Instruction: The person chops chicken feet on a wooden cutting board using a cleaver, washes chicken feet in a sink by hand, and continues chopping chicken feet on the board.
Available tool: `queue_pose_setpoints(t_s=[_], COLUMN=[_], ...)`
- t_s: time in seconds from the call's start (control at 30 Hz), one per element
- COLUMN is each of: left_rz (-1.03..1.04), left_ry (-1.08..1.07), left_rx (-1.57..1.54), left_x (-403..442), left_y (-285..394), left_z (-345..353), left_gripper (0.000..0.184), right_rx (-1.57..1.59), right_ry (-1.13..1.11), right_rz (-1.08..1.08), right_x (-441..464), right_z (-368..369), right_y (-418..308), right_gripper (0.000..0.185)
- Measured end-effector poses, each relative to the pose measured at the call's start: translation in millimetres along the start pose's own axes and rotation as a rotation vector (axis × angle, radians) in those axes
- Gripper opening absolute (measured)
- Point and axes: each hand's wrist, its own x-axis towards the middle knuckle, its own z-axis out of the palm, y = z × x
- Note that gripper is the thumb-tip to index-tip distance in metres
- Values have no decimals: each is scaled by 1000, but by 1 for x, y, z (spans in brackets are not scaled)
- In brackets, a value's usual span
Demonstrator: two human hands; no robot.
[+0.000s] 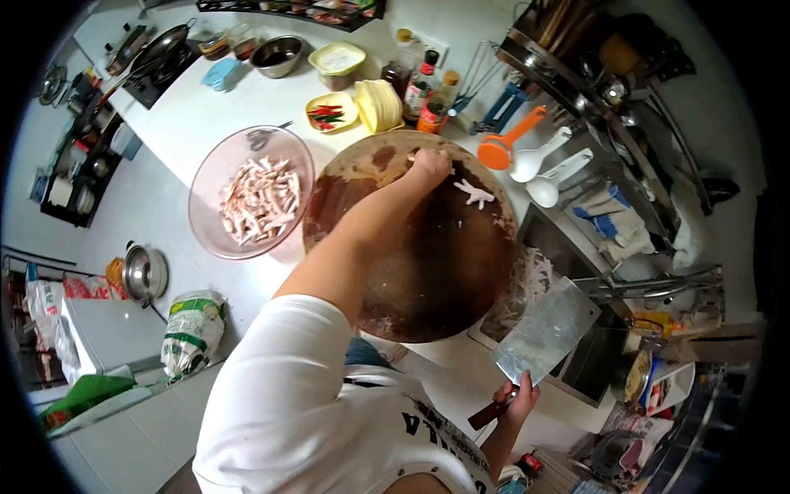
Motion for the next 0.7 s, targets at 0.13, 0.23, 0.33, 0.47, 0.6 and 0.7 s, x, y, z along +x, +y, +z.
queue_pose_setpoints(t_s=[0.13,0.23,0.33,0.47,0.6,0.7], left_rz=[-165,-27,-86,-285,-215,-283], left_ry=[-384,-596,-106,11,2,-30], left_rx=[-949,-1494,-726,-820,-754,-699], left_x=[-103,-167,-201,-226,-236,-236], left_y=[25,44,50,44,63,82], left_z=[-74,-49,-4,-2,3,-1], left_gripper=[27,34,33,36,36,35], right_rx=[-83,-161,-242,-448,-696,-934], right_ry=[-117,-310,-422,-600,-540,-509], right_rz=[-5,6,-32,-103,-114,-324], right_x=[4,13,17,19,3,1], right_z=[20,40,64,88,114,116], right_y=[-5,-9,-9,-4,7,24], right_gripper=[22,23,24,16,14,15])
